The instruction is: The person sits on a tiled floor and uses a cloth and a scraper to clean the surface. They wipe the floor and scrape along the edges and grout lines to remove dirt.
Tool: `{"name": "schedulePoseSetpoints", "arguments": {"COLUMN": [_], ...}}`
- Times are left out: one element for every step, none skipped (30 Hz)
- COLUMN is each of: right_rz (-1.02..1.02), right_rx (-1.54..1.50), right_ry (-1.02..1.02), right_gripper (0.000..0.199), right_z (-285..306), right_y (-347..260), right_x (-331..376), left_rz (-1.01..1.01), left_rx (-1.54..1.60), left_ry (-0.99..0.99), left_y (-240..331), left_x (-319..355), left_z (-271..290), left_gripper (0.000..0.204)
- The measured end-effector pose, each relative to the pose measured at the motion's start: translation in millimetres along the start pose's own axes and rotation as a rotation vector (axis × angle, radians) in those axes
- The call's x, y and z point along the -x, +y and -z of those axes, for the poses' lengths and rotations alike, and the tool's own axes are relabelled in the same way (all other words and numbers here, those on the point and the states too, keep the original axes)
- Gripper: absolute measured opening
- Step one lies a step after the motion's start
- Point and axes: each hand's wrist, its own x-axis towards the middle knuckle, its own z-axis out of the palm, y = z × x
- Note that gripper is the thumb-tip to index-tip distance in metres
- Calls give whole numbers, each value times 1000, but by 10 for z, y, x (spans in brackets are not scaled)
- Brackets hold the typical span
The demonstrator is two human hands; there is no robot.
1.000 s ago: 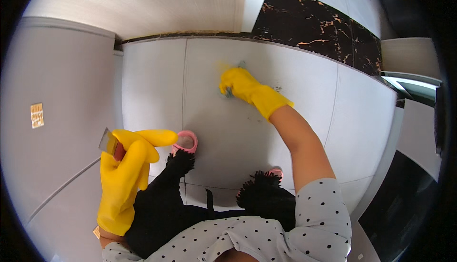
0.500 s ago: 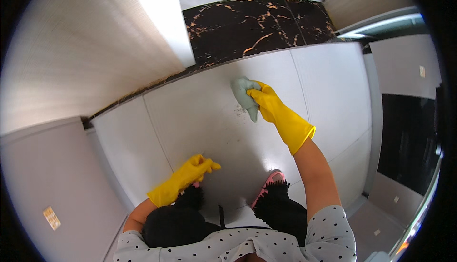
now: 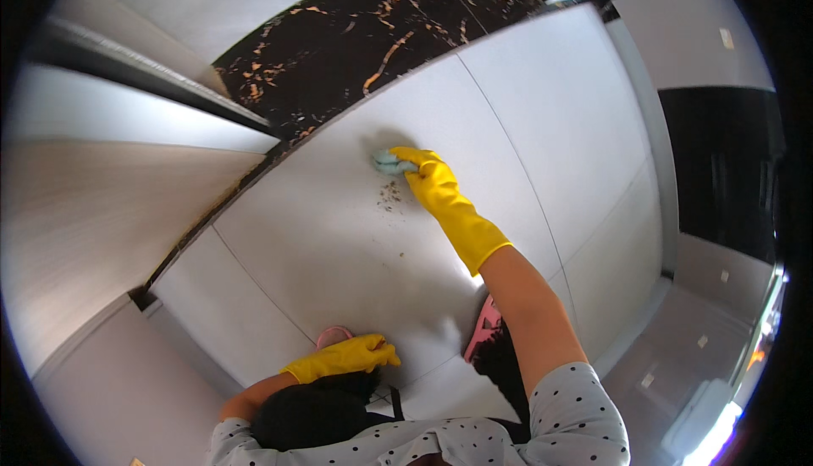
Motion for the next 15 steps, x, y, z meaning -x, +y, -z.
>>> {"name": "schedulePoseSetpoints", "arguments": {"right_rz": [-239, -591, -642, -678, -710, -671, -653, -632, -613, -587, -618, -649, -670, -687, -682], "right_rx": [-254, -384, -547, -724, -897, -925, -986, -1049, -1116, -1104, -1051, -998, -942, -869, -930], "right_ry": [-85, 6, 85, 138, 197, 94, 108, 116, 124, 163, 163, 160, 154, 118, 148], "right_gripper": [31, 30, 31, 33, 34, 39, 39, 39, 40, 37, 36, 35, 34, 33, 33], "right_z": [146, 344, 486, 570, 672, 849, 935, 1001, 1063, 1116, 1200, 1323, 1458, 1570, 1592], "right_y": [-193, -123, -67, -89, -80, 13, 84, 202, 291, 298, 287, 272, 268, 328, 321], "right_x": [121, 219, 329, 395, 464, 575, 664, 768, 877, 967, 1076, 1166, 1236, 1310, 1403], "left_rz": [127, 296, 500, 623, 681, 685, 396, 118, 107, 92, 354, 615, 603, 590, 575], "left_rx": [-7, -10, -11, 6, 44, 87, 181, 312, 318, 326, 218, 98, 144, 191, 240], "left_ry": [68, 170, 344, 490, 579, 611, 552, 454, 465, 485, 575, 654, 650, 649, 650], "left_y": [96, 389, 983, 1473, 1795, 1994, 1845, 1694, 1658, 1616, 1722, 1766, 1740, 1711, 1678], "left_x": [-3, -171, -426, -582, -670, -758, -663, -578, -602, -607, -704, -763, -751, -727, -715], "left_z": [-24, -118, -341, -566, -702, -789, -760, -732, -719, -710, -720, -740, -737, -720, -719], "left_gripper": [48, 46, 45, 44, 43, 42, 38, 35, 33, 31, 29, 28, 26, 25, 23]}}
